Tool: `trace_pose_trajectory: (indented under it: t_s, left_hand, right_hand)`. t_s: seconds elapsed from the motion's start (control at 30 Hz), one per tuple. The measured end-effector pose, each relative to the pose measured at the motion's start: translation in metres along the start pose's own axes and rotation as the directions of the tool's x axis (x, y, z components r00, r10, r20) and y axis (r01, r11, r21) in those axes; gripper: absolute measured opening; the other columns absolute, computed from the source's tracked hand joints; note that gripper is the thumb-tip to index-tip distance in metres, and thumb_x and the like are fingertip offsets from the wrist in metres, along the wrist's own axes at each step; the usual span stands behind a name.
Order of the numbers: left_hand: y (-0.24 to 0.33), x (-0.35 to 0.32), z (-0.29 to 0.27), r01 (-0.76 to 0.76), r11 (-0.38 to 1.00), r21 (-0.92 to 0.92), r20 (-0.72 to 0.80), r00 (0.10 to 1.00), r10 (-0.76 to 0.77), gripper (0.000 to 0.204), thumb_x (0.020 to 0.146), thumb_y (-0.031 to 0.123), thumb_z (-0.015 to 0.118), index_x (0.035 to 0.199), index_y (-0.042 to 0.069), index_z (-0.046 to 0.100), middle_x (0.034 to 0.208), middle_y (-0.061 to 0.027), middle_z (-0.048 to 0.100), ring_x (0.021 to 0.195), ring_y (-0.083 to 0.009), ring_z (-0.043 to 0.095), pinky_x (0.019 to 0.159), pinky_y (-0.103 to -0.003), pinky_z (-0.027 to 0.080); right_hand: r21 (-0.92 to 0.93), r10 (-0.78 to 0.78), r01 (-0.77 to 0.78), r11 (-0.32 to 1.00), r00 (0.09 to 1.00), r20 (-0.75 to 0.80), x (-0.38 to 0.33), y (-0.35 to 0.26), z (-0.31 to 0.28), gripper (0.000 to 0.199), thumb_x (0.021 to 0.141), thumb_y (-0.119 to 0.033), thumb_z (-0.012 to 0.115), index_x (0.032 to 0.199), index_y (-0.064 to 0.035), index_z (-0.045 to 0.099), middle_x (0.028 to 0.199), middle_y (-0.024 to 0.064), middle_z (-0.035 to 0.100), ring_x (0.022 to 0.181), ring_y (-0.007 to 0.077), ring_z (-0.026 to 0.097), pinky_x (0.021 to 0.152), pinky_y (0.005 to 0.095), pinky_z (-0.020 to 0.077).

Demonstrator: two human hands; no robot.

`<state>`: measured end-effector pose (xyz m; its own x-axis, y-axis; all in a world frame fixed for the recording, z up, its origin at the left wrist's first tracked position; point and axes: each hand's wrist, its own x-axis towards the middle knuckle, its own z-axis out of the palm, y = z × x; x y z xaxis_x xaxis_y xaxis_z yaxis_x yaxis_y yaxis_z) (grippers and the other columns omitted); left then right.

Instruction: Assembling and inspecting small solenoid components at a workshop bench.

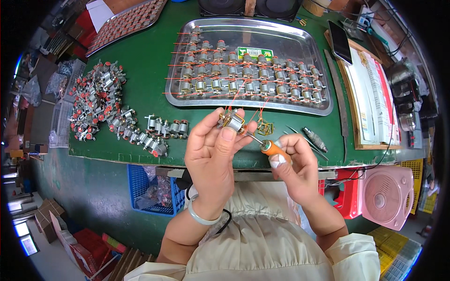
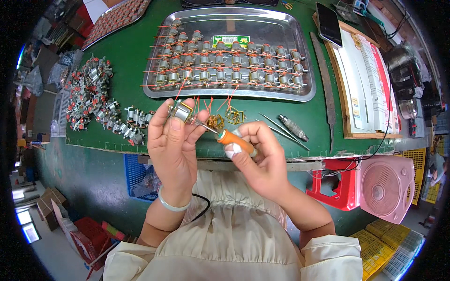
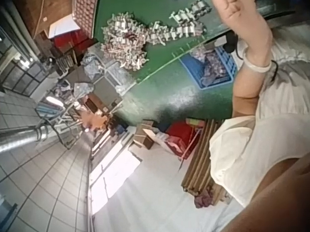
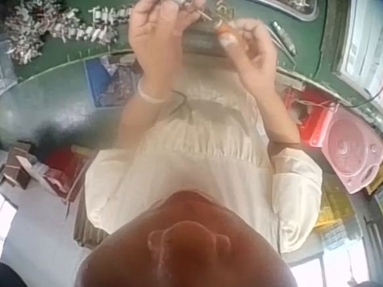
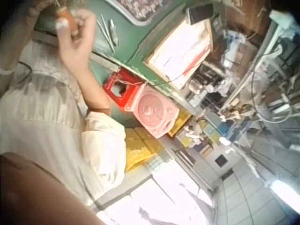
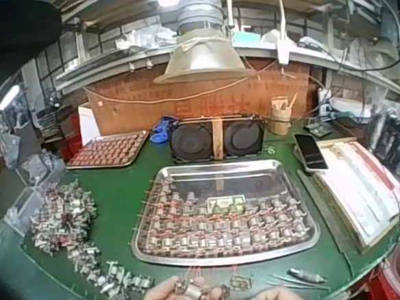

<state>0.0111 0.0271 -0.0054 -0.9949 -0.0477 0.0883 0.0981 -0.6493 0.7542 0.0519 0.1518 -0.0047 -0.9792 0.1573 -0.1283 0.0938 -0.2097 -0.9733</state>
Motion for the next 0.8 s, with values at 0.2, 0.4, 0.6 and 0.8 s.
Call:
trace_pose_trajectory:
  t_s: [0.2, 0.4, 0.6, 0.8]
  left_hand:
    - [-0.001, 0.001, 0.0, 0.007, 1.0, -0.003, 0.018, 1.0, -0.007, 0.03, 0.087, 0.004, 0.048, 0.116, -0.002, 0.041, 0.107, -0.0209, 0.055, 0.09, -0.0285, 0.061, 0.073, -0.031, 0.053]
    - [0.0, 0.0, -0.003, 0.061, 0.998, -0.007, 0.023, 0.998, -0.061, 0.03, 0.087, 0.004, 0.049, 0.116, -0.002, 0.041, 0.108, -0.0203, 0.055, 0.09, -0.0283, 0.061, 0.073, -0.031, 0.053]
    - [0.004, 0.002, -0.003, 0.12, 0.993, -0.01, 0.022, 0.993, -0.12, 0.03, 0.086, 0.003, 0.05, 0.115, -0.002, 0.042, 0.107, -0.0192, 0.056, 0.087, -0.0265, 0.062, 0.072, -0.03, 0.053]
    - [-0.007, -0.003, -0.017, 0.075, 0.939, 0.334, 0.285, 0.942, -0.176, 0.026, 0.082, -0.001, 0.055, 0.108, -0.003, 0.05, 0.103, -0.0162, 0.058, 0.082, -0.0201, 0.062, 0.07, -0.028, 0.052]
  right_hand:
    - [0.122, 0.321, -0.375, 0.919, 0.891, 0.32, 0.008, -0.005, -0.014, 0.037, 0.093, -0.033, 0.039, 0.085, 0.0004, 0.053, 0.057, 0.0052, 0.051, 0.045, 0.0081, 0.042, 0.045, 0.0206, 0.0352]
    - [0.2, 0.394, -0.478, 0.856, 0.851, 0.347, 0.013, -0.014, -0.02, 0.042, 0.094, -0.035, 0.035, 0.084, 0.001, 0.054, 0.05, 0.0055, 0.048, 0.042, 0.0093, 0.045, 0.042, 0.0215, 0.0363]
    - [0.11, 0.058, -0.064, 0.992, 0.996, 0.062, 0.017, -0.023, -0.035, 0.017, 0.08, -0.012, 0.061, 0.09, -0.0026, 0.051, 0.067, 0.0053, 0.056, 0.052, 0.0081, 0.05, 0.043, 0.0199, 0.0382]
    - [-0.289, -0.454, 0.526, 0.8, 0.846, 0.281, 0.027, -0.053, -0.049, 0.037, 0.073, 0.001, 0.064, 0.107, 0.0018, 0.051, 0.094, 0.0074, 0.054, 0.076, 0.0125, 0.055, 0.063, 0.0223, 0.0472]
